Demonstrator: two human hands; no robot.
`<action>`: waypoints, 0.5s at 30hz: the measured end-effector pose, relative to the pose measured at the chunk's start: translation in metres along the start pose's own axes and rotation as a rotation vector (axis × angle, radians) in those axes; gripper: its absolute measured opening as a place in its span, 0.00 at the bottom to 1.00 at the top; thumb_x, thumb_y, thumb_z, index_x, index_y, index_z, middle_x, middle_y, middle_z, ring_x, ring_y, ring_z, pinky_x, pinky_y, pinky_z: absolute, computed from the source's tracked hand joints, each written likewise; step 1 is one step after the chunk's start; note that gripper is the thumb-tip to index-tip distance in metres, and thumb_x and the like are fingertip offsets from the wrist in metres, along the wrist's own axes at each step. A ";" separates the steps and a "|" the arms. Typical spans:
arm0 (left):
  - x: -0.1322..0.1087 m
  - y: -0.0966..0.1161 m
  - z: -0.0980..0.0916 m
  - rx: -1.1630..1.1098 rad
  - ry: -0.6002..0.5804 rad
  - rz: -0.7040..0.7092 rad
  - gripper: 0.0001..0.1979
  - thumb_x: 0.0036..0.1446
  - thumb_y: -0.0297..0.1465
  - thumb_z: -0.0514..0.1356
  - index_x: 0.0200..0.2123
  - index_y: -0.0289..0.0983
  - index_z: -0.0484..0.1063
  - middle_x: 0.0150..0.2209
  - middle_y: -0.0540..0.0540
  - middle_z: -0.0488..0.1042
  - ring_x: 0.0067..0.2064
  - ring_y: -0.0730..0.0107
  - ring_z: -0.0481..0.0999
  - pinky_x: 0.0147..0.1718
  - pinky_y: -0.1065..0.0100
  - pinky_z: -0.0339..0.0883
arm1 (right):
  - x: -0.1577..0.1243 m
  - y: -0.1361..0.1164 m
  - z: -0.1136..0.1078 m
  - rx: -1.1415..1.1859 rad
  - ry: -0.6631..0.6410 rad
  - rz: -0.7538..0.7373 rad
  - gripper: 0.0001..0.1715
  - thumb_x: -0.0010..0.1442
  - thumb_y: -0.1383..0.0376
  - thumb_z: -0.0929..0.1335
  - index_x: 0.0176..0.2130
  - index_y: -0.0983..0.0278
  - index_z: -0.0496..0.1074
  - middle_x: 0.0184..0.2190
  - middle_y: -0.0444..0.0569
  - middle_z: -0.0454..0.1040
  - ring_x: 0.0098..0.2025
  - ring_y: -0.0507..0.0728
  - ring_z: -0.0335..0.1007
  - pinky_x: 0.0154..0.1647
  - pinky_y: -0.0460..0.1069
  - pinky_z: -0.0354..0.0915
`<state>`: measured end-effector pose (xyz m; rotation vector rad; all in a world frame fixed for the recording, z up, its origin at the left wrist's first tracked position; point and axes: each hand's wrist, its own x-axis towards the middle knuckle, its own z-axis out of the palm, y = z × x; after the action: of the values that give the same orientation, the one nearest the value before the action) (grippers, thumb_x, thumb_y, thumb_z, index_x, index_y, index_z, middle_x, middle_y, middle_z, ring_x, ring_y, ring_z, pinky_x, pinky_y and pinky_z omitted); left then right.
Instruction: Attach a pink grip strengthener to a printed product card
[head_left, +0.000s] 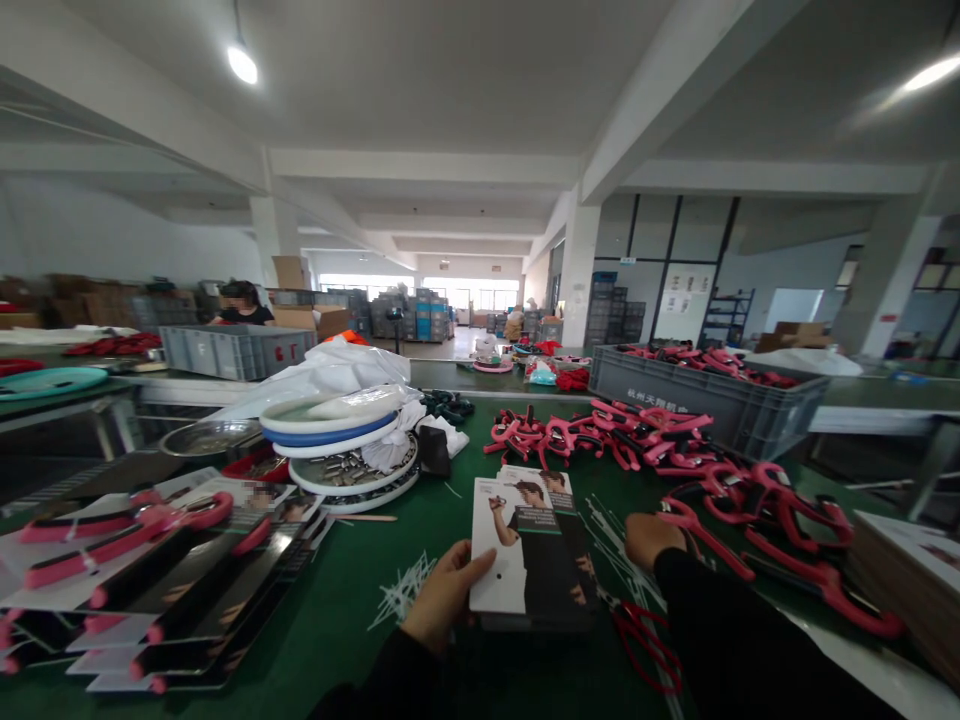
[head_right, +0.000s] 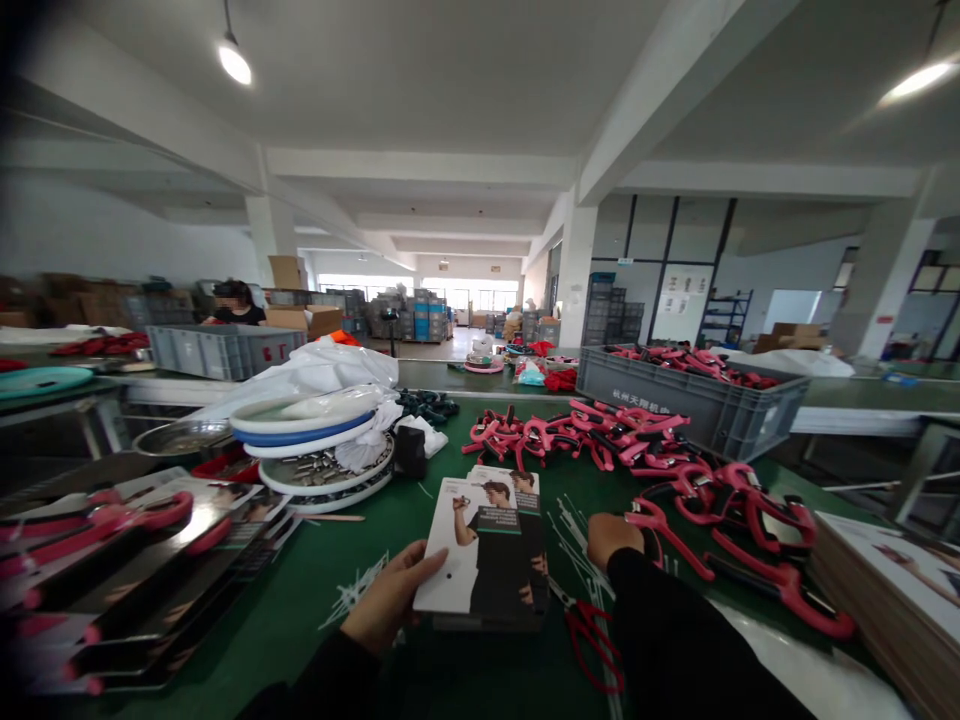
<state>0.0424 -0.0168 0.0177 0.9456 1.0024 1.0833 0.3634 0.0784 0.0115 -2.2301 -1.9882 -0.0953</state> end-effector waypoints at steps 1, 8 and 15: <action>0.001 -0.002 0.000 -0.002 -0.004 0.002 0.20 0.42 0.42 0.65 0.37 0.36 0.68 0.22 0.51 0.73 0.17 0.77 0.66 0.11 0.77 0.47 | 0.000 0.001 -0.002 0.011 -0.036 0.015 0.18 0.61 0.60 0.64 0.49 0.65 0.65 0.47 0.51 0.68 0.44 0.56 0.68 0.42 0.56 0.67; 0.000 -0.001 -0.001 -0.066 -0.007 0.030 0.19 0.42 0.39 0.65 0.37 0.36 0.68 0.24 0.51 0.73 0.19 0.75 0.69 0.14 0.77 0.51 | -0.003 0.020 -0.026 0.219 -0.145 0.065 0.15 0.61 0.60 0.64 0.46 0.65 0.67 0.44 0.49 0.69 0.41 0.54 0.69 0.41 0.54 0.67; -0.013 0.008 0.003 -0.205 -0.074 0.069 0.23 0.42 0.32 0.65 0.43 0.36 0.66 0.34 0.45 0.76 0.31 0.66 0.76 0.27 0.70 0.66 | -0.015 0.016 -0.057 0.734 0.212 0.076 0.10 0.49 0.59 0.68 0.25 0.64 0.72 0.22 0.45 0.72 0.26 0.53 0.67 0.26 0.47 0.63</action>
<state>0.0413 -0.0283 0.0280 0.8518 0.7870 1.1759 0.3803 0.0532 0.0643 -1.7246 -1.4896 0.3372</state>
